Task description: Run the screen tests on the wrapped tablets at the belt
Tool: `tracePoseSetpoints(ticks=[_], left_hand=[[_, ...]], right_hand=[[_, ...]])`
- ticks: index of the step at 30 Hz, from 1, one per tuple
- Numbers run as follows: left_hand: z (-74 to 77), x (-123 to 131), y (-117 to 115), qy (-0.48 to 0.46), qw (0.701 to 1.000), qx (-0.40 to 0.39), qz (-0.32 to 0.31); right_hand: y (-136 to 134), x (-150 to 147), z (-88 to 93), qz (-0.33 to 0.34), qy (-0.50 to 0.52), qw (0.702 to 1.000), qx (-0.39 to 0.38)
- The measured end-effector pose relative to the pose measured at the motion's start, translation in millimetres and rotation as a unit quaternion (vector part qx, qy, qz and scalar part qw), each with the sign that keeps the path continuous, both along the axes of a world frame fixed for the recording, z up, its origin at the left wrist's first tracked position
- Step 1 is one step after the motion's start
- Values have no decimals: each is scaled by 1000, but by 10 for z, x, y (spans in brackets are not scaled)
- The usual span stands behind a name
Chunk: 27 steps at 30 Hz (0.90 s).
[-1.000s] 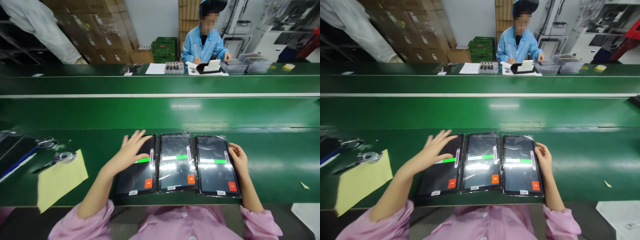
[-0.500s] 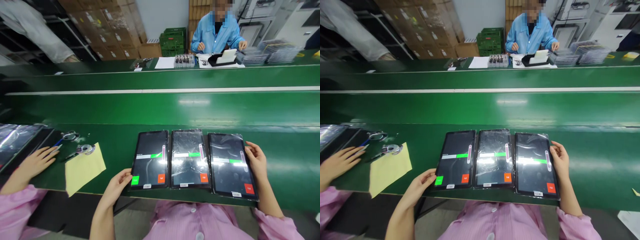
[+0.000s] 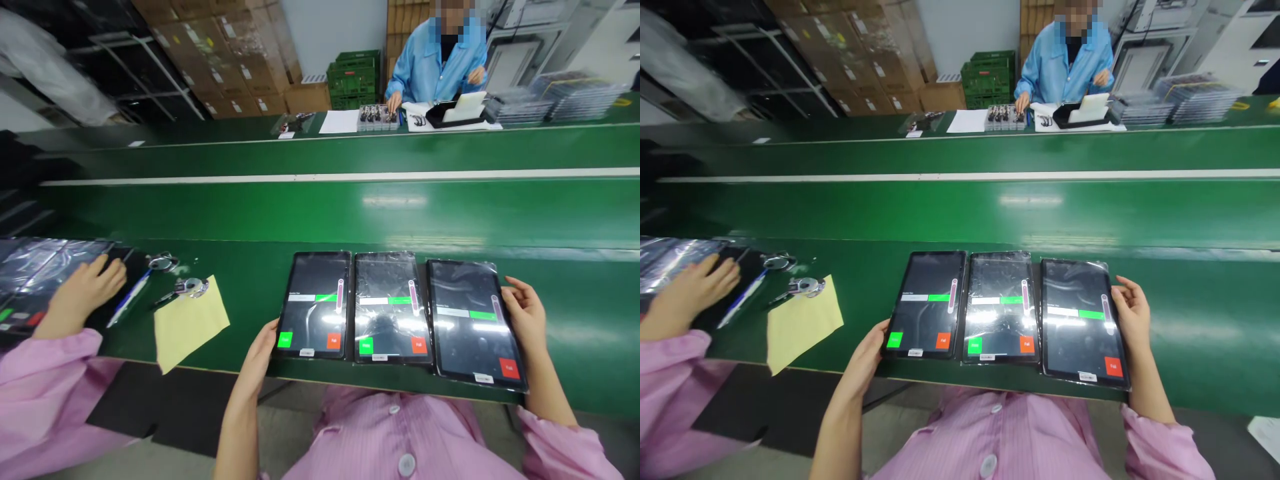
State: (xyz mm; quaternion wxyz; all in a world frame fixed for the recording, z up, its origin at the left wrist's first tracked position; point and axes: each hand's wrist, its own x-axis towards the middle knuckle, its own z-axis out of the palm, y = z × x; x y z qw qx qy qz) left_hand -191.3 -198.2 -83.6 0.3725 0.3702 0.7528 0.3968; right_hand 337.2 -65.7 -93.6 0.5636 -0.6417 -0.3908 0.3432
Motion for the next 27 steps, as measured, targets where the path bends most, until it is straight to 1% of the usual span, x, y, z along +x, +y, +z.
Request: tracePoseSetpoints(ticks=[2,4,6,7,8,9,11,13,15,16,17,18,20,21,24,25,26,27], left_hand=[[-28,20,-13,8,1000,11,-6],[-38,28,-24,37,999,15,-2],[-18,57,-37,106,994,35,17],[-2,92,-47,162,985,54,23],[12,147,-59,227,971,76,23],[19,220,-74,296,950,101,14],[-19,415,-121,413,896,158,-26],[-139,629,-191,493,833,236,-82],[-315,809,-274,541,770,307,-144],[-404,875,-313,549,749,330,-169],[-481,924,-345,551,739,342,-185],[-540,960,-367,550,737,344,-190],[-591,1003,-376,566,733,334,-177],[-587,1019,-365,587,721,329,-167],[-527,1058,-308,649,661,336,-168],[-514,1067,-293,658,650,339,-173],[-511,1070,-284,661,646,339,-175],[-518,1069,-282,661,649,334,-175]], right_hand=[[0,-12,8,-2,-1,1000,3],[-1,-18,13,-2,-2,1000,3],[-5,-18,12,0,-5,1000,3],[-6,-17,8,0,-7,1000,4],[-7,-14,3,-1,-9,1000,5],[-7,-11,-5,-2,-10,1000,7],[-5,-2,-27,-5,-9,1000,10],[-1,8,-55,-4,-7,1000,12],[3,17,-83,-2,-10,1000,16],[4,19,-94,-2,-12,1000,19],[5,21,-102,-2,-15,1000,21],[4,20,-106,-2,-16,1000,23],[2,16,-104,0,-13,1000,23],[0,13,-99,2,-10,1000,23],[-4,6,-85,7,-6,1000,26],[-5,6,-83,9,-7,1000,27],[-5,6,-83,12,-8,1000,28],[-5,6,-83,14,-8,999,28]])
